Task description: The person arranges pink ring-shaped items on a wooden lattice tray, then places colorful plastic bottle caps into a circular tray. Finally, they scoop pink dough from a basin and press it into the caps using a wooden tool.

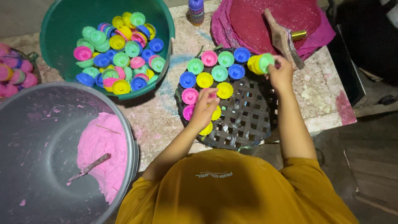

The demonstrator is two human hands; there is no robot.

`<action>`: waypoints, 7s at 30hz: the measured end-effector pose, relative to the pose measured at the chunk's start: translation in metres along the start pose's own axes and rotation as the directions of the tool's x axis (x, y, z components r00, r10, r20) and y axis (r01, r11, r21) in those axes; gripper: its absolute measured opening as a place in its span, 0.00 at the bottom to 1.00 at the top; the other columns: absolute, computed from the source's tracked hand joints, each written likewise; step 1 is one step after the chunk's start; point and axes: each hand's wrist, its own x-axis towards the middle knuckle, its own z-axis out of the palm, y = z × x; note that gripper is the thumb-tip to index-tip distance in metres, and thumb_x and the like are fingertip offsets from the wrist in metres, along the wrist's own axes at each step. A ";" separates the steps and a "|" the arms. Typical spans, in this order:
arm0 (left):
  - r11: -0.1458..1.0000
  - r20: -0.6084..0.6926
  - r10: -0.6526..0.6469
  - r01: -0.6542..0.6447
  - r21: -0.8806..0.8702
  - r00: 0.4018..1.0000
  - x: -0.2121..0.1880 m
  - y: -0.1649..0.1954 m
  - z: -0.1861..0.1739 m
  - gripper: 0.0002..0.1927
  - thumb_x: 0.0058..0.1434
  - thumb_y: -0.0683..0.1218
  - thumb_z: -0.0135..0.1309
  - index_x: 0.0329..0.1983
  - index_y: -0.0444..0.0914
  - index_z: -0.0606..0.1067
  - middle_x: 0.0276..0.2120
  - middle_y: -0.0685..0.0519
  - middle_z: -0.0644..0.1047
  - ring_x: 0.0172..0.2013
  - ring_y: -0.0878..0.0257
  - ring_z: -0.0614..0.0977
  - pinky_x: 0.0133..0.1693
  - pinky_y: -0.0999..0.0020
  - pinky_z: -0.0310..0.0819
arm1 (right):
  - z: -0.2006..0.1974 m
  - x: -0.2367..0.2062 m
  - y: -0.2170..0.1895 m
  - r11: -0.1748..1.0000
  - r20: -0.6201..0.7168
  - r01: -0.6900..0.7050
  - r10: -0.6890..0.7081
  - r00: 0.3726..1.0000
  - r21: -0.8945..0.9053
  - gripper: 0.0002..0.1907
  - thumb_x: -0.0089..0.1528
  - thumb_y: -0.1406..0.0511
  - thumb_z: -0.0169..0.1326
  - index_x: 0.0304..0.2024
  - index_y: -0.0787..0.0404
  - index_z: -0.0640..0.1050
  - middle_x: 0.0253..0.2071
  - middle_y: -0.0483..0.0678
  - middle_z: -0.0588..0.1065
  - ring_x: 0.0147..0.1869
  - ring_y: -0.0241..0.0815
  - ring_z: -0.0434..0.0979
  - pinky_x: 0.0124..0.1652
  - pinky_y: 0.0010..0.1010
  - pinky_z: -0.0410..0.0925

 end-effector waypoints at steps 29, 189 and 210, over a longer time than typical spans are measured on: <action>0.066 0.519 -0.008 -0.518 0.853 0.854 0.059 -0.007 0.100 0.50 0.59 0.74 0.48 0.78 0.47 0.52 0.78 0.51 0.47 0.76 0.49 0.43 0.71 0.37 0.35 | -0.030 -0.022 0.037 0.860 -0.120 0.165 -0.251 0.960 -0.483 0.14 0.60 0.70 0.61 0.48 0.65 0.83 0.44 0.63 0.79 0.49 0.62 0.81 0.50 0.46 0.72; 0.940 -0.256 0.339 -0.332 0.074 0.905 -0.057 0.065 -0.064 0.22 0.73 0.43 0.47 0.69 0.35 0.63 0.66 0.45 0.64 0.63 0.55 0.73 0.59 0.62 0.73 | 0.077 -0.052 -0.188 0.986 0.804 0.156 -0.135 0.579 0.053 0.33 0.55 0.68 0.67 0.61 0.58 0.69 0.55 0.43 0.72 0.63 0.38 0.70 0.61 0.33 0.64; 0.679 0.445 0.023 -0.341 0.650 0.895 -0.070 0.066 0.056 0.43 0.49 0.45 0.67 0.69 0.47 0.63 0.68 0.42 0.60 0.62 0.42 0.71 0.55 0.49 0.74 | -0.059 -0.213 -0.082 0.997 0.261 -0.054 0.067 0.963 -0.055 0.27 0.66 0.68 0.56 0.67 0.60 0.65 0.43 0.45 0.73 0.49 0.35 0.72 0.51 0.28 0.68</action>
